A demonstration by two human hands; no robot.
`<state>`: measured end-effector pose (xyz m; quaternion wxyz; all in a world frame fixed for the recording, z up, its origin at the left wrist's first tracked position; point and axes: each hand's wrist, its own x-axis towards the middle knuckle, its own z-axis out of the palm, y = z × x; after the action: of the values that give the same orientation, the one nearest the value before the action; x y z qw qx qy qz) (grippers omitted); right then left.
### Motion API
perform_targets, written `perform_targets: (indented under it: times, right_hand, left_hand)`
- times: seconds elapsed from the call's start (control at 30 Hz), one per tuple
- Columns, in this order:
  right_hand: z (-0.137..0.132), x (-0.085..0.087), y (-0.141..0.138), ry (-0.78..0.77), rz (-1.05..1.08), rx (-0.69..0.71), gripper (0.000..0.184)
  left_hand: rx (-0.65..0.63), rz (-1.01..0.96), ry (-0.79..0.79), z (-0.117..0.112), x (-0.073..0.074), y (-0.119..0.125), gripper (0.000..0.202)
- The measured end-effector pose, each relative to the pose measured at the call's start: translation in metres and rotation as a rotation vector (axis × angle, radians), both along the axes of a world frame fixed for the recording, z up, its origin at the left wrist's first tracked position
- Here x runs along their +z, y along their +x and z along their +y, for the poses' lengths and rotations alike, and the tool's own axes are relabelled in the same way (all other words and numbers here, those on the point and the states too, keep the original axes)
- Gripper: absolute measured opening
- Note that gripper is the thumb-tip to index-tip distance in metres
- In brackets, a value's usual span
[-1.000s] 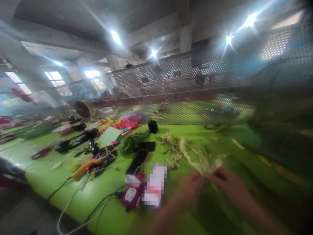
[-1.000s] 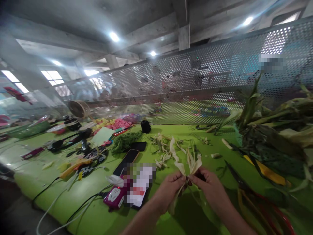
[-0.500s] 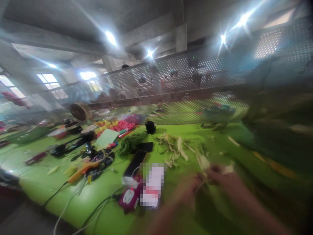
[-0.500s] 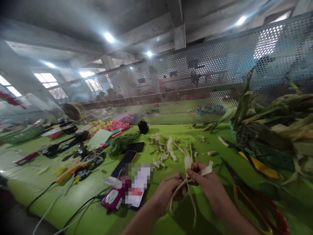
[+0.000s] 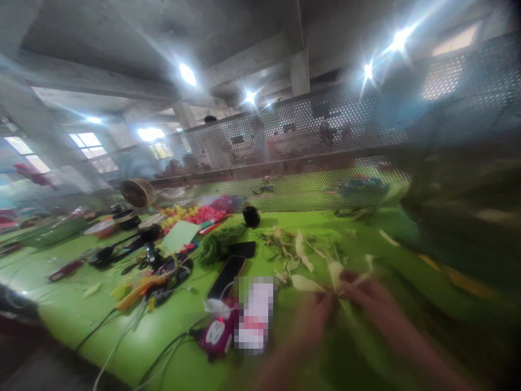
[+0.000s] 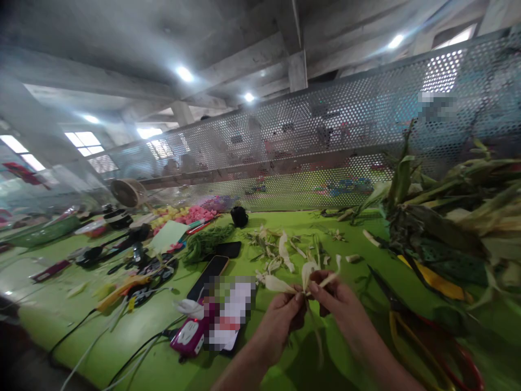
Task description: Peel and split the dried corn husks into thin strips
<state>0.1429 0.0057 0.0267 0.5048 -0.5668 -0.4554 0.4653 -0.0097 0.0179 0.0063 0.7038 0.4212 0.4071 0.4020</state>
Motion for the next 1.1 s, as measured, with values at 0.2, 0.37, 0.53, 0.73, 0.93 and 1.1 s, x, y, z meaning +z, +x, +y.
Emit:
perform_targets:
  times: [0.2, 0.37, 0.53, 0.73, 0.93, 1.1]
  right_hand:
    - [0.000, -0.011, -0.004, 0.044, -0.234, 0.245, 0.029]
    - [-0.005, -0.018, -0.008, 0.120, -0.460, 0.242, 0.023]
    - [-0.006, -0.026, -0.009, 0.194, -0.584, 0.249, 0.020]
    - [-0.006, -0.006, -0.006, 0.112, -0.352, 0.159, 0.031]
    - [-0.004, 0.008, 0.000, 0.052, -0.239, 0.011, 0.032]
    - [0.000, 0.003, 0.004, 0.034, -0.301, 0.005, 0.034]
  left_hand:
    - [0.180, 0.023, 0.097, 0.008, -0.001, -0.001, 0.043]
    - [0.230, 0.134, 0.115, 0.009, -0.007, -0.001, 0.035]
    - [0.228, 0.072, 0.051, 0.010, -0.011, 0.000, 0.035]
    - [0.167, 0.229, 0.108, 0.015, -0.011, -0.007, 0.031]
    - [0.026, 0.173, 0.216, 0.006, -0.001, -0.001, 0.031]
    - [0.021, 0.272, 0.239, 0.010, -0.001, -0.002, 0.022]
